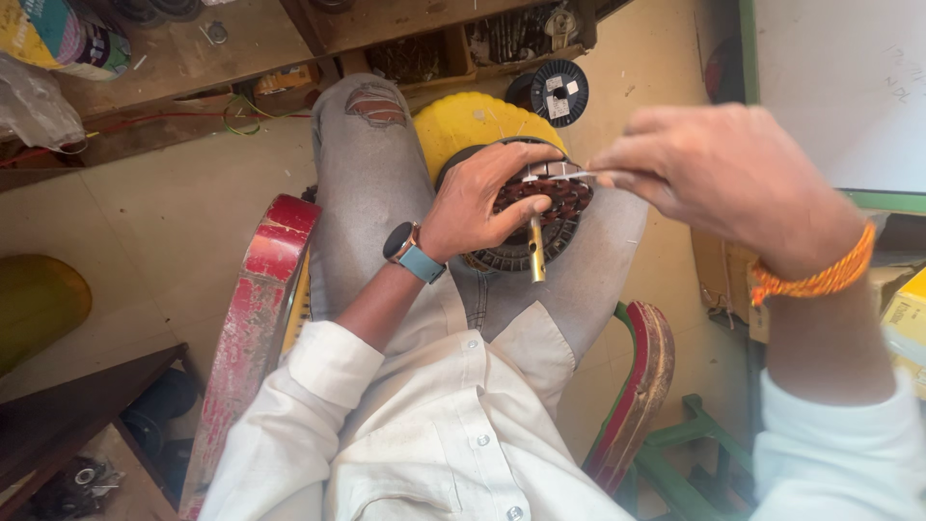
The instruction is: The person sits with a fan motor armature on their lap and fits small white insulating strips between the copper commutator segments by hand. They use a green-handled screwdriver to press and pry the strips into place and scissors to trim the strips, working around the armature.
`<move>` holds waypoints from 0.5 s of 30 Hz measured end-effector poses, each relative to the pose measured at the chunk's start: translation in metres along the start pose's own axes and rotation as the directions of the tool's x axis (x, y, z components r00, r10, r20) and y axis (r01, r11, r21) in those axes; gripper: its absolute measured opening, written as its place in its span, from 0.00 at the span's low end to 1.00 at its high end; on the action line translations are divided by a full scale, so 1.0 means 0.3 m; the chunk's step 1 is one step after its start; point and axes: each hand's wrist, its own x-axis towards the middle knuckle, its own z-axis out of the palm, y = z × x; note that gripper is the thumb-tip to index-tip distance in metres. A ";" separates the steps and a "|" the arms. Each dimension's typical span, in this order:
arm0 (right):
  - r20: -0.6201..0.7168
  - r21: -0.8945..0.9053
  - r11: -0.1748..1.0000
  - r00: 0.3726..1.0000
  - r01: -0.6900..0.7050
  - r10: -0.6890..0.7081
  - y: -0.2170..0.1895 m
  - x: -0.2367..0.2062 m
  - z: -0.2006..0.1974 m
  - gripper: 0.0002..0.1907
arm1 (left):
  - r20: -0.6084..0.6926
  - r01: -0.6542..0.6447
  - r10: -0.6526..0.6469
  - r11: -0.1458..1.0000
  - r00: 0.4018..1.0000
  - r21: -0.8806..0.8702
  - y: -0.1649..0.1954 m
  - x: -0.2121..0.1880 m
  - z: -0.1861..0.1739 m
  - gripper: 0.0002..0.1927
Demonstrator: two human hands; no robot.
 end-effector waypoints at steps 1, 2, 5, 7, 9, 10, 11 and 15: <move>0.033 -0.040 0.999 0.999 -0.011 0.013 -0.007 0.023 -0.017 0.10 | -0.013 0.029 -0.029 1.000 0.999 -0.002 0.000 0.000 0.004 0.21; 0.065 -0.081 0.997 0.998 -0.021 0.027 -0.017 0.044 -0.028 0.10 | -0.026 0.058 -0.058 0.998 0.998 -0.006 0.000 0.002 0.010 0.22; -0.008 0.006 1.000 1.000 0.003 -0.003 -0.042 0.088 -0.043 0.09 | -0.074 0.086 -0.086 0.996 0.993 -0.015 -0.007 0.011 0.028 0.21; -0.100 0.215 0.974 0.994 0.072 -0.052 -0.035 0.108 -0.046 0.13 | -0.093 0.101 -0.103 0.995 0.990 -0.024 -0.008 0.007 0.039 0.20; -0.139 0.385 0.919 0.990 0.084 -0.032 -0.025 0.114 -0.038 0.19 | -0.085 0.128 -0.130 0.991 0.988 -0.031 -0.010 -0.001 0.043 0.19; -0.128 0.451 0.891 0.992 0.053 0.005 -0.017 0.110 -0.033 0.22 | -0.095 0.104 -0.107 0.994 0.990 -0.036 -0.011 -0.005 0.043 0.19; -0.115 0.513 0.858 0.992 0.021 0.044 -0.008 0.104 -0.026 0.26 | -0.104 0.077 -0.081 0.996 0.991 -0.042 -0.011 -0.007 0.044 0.19; -0.142 0.730 0.682 0.985 0.038 0.097 -0.022 0.065 0.061 0.23 | -0.103 0.048 -0.049 0.999 0.993 -0.013 -0.004 -0.017 0.050 0.20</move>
